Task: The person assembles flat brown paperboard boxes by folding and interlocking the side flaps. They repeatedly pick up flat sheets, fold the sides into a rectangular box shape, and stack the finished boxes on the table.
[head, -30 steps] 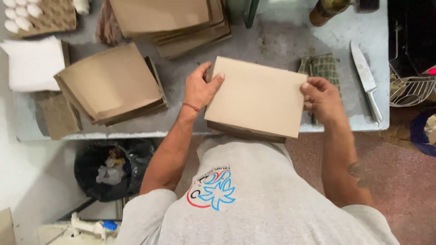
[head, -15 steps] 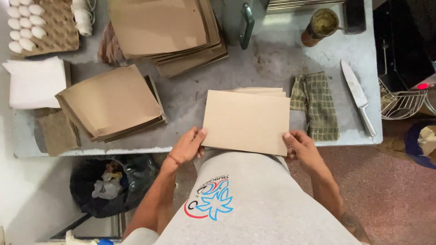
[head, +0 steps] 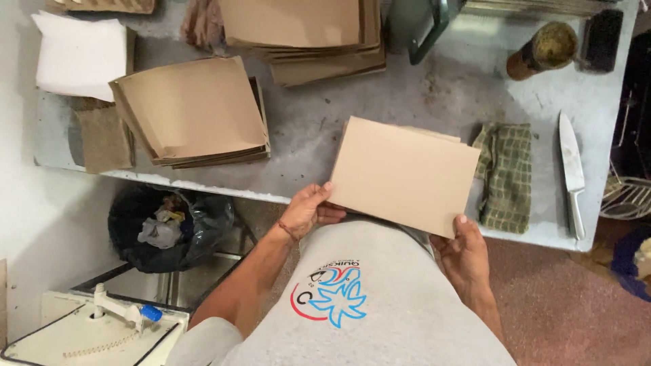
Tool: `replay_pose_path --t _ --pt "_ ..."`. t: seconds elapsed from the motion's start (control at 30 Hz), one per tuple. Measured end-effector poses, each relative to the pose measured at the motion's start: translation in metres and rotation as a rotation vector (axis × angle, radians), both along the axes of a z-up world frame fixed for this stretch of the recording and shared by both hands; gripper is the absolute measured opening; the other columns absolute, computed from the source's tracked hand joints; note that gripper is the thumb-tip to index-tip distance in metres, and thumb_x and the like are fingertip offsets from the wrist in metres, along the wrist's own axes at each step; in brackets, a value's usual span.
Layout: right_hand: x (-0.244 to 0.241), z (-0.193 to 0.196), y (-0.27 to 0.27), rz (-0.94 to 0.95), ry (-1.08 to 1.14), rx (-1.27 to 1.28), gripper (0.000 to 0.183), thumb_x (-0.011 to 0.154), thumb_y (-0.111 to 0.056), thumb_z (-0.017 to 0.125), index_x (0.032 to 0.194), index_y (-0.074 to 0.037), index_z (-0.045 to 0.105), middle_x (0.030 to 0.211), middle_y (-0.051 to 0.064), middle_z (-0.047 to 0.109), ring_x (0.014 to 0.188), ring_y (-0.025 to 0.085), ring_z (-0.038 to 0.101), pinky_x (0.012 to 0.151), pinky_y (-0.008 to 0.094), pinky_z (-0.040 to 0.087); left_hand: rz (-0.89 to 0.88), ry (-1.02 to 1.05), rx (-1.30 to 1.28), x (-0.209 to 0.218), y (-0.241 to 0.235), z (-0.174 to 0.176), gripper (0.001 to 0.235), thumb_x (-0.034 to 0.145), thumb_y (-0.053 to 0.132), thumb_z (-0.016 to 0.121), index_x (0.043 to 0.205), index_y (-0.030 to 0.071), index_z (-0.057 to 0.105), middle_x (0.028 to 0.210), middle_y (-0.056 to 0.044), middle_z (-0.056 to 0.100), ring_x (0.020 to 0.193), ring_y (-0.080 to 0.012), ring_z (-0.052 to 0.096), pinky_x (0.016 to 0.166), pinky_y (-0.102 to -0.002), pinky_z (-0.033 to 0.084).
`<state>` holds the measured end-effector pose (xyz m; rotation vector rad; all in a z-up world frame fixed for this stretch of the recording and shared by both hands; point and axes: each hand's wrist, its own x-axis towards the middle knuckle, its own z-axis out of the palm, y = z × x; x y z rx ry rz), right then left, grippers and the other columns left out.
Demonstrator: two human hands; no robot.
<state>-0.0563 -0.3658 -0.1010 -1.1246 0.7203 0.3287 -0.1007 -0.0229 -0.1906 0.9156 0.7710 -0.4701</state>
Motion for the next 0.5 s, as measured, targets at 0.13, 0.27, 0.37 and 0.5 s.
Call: replay_pose_path --t 0.13,0.27,0.37,0.5 --pt "-0.016 -0.054 -0.034 0.033 -0.014 -0.075 0.031 0.113 -0.041 0.077 0.124 -0.014 0.065 0.112 0.008 0.078 0.093 0.027 0.078 0.083 0.045 0.069 -0.014 0.048 0.005 0.000 -0.001 0.007 0.038 0.105 0.040 0.079 0.101 0.016 0.050 0.106 -0.031 0.086 0.093 -0.0430 0.088 0.074 -0.046 0.074" --pt "-0.003 -0.023 -0.017 0.193 -0.056 -0.332 0.040 0.111 -0.047 0.076 0.122 -0.010 0.066 0.115 0.007 0.070 0.096 0.025 0.074 0.081 0.042 0.068 -0.052 0.011 0.055 0.010 0.001 0.010 0.043 0.103 0.045 0.079 0.105 0.014 0.049 0.105 -0.033 0.086 0.087 -0.0387 0.088 0.065 -0.040 0.071" --pt "0.006 -0.016 -0.019 0.271 -0.056 -0.579 0.038 0.115 -0.038 0.079 0.129 -0.008 0.061 0.096 0.006 0.058 0.081 0.019 0.065 0.077 0.038 0.069 -0.353 -0.002 0.523 0.014 0.013 0.029 0.048 0.101 0.049 0.083 0.090 0.013 0.053 0.067 -0.011 0.078 0.051 -0.0140 0.070 0.048 -0.026 0.049" --pt "0.030 -0.049 -0.051 0.282 -0.069 -0.621 0.039 0.112 -0.045 0.079 0.132 -0.018 0.058 0.105 -0.004 0.055 0.073 0.008 0.050 0.066 0.031 0.043 -0.147 -0.444 1.348 0.034 0.074 0.011 0.045 0.101 0.060 0.080 0.096 0.016 0.073 0.080 -0.001 0.076 0.069 -0.0177 0.068 0.069 -0.040 0.054"
